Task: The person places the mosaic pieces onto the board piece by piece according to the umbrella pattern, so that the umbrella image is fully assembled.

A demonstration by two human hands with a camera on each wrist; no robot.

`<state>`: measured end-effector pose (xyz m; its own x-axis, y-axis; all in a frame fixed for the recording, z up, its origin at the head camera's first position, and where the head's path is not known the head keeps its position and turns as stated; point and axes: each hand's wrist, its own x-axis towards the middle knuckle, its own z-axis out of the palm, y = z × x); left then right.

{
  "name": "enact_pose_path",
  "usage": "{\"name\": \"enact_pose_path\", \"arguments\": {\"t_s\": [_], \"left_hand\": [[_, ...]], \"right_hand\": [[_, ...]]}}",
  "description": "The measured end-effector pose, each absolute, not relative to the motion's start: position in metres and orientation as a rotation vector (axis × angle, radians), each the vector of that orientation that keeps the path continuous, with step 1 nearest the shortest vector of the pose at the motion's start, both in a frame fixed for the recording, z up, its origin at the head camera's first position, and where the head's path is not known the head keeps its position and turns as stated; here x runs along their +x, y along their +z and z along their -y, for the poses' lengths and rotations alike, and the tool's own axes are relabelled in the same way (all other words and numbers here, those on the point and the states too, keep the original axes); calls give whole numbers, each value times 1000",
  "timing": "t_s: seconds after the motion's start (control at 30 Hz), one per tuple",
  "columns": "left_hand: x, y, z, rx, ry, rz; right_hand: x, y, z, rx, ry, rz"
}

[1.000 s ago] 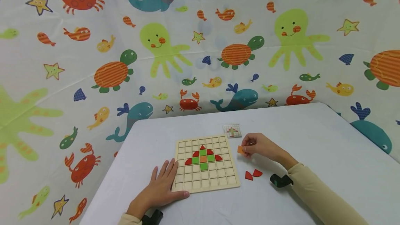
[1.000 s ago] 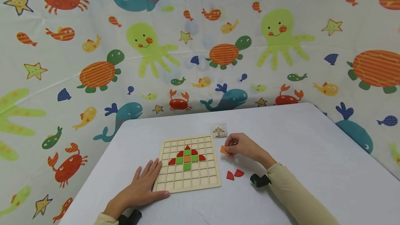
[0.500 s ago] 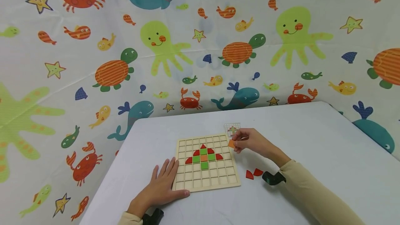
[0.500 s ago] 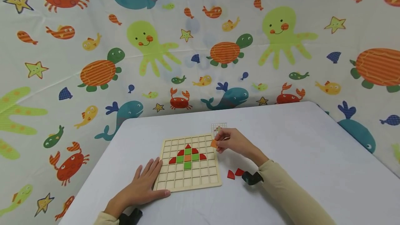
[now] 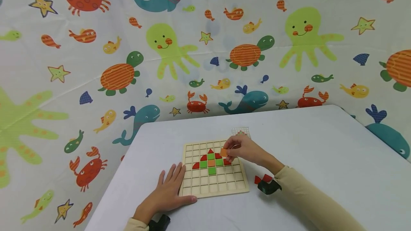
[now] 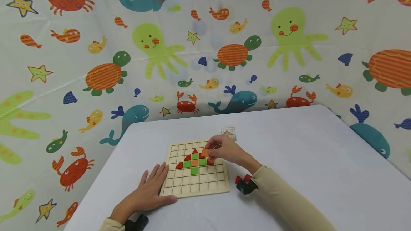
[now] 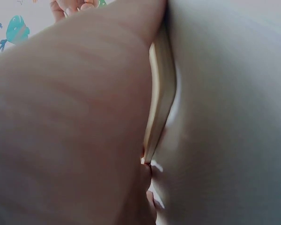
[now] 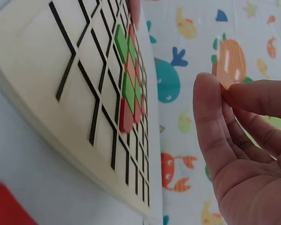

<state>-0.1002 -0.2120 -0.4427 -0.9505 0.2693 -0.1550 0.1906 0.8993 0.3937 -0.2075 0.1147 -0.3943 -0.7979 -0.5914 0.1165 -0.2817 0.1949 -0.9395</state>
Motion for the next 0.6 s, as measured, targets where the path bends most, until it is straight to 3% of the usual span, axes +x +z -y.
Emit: {"name": "enact_pose_path", "arguments": {"t_s": [0.6], "left_hand": [[-102, -441, 212, 357, 545, -2859]], "right_hand": [[-184, -420, -76, -974, -1411, -2294]]}}
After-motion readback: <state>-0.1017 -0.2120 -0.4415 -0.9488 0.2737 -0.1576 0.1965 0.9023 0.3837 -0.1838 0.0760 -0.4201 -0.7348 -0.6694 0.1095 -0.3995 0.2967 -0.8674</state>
